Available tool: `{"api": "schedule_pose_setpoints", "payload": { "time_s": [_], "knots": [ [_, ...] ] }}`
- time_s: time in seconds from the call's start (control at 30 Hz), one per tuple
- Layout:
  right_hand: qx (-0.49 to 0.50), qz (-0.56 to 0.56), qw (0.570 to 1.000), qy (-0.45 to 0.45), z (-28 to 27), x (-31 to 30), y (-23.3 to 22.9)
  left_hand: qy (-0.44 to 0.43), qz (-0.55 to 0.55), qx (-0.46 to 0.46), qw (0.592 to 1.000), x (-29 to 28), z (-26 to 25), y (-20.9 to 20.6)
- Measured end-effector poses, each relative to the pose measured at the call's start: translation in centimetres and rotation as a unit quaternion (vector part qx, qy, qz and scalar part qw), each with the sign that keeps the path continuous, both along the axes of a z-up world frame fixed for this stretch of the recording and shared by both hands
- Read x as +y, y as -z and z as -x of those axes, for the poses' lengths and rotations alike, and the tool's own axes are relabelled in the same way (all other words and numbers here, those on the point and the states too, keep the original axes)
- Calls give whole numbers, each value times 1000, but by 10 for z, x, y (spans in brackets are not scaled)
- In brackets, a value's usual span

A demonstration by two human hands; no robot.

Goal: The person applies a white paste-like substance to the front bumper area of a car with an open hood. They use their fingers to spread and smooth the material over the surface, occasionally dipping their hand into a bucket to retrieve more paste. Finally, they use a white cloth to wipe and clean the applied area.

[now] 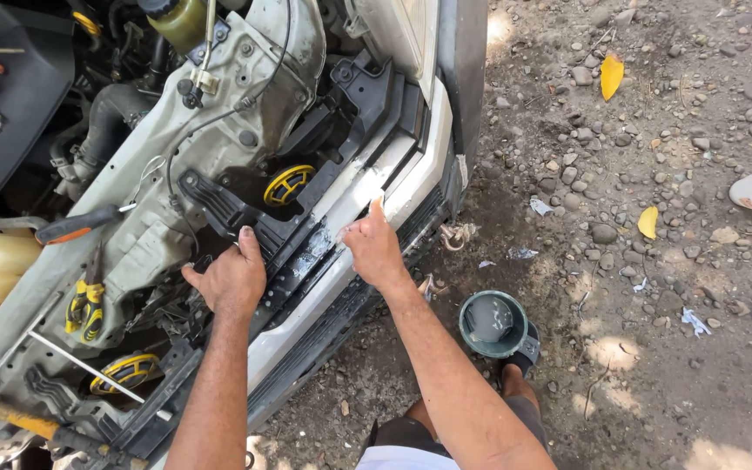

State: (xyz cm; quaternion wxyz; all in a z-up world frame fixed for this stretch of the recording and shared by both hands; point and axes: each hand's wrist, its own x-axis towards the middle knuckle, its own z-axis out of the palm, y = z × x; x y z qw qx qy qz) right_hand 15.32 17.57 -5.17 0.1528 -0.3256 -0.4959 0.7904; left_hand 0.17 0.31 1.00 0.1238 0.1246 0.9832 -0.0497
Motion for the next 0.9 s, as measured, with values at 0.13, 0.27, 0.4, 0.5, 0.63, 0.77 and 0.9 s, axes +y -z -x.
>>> {"api": "schedule_pose_setpoints", "payload": {
  "time_s": [0.13,0.27,0.4,0.5,0.63,0.77,0.9],
  "knots": [
    [-22,-159,987,-9,13,-26,48,0,-1,10,1000,-1,1,1],
    [-34,-116,992,-40,1,-18,-5,7,-6,12,1000,-1,-1,-1],
    [105,272,955,44,-10,1,18,10,-16,11,1000,-2,-4,-5],
    [251,489,833,65,-7,15,66,-1,-10,-1,1000,0,-1,-6],
    [350,582,734,2,-9,28,29,1,-8,11,1000,0,-3,-7],
    [397,628,669,-7,-6,27,32,5,-24,26,999,-2,-3,-6],
    [405,621,670,25,-7,32,39,8,-28,30,999,-1,-5,-10]
  ]
}}
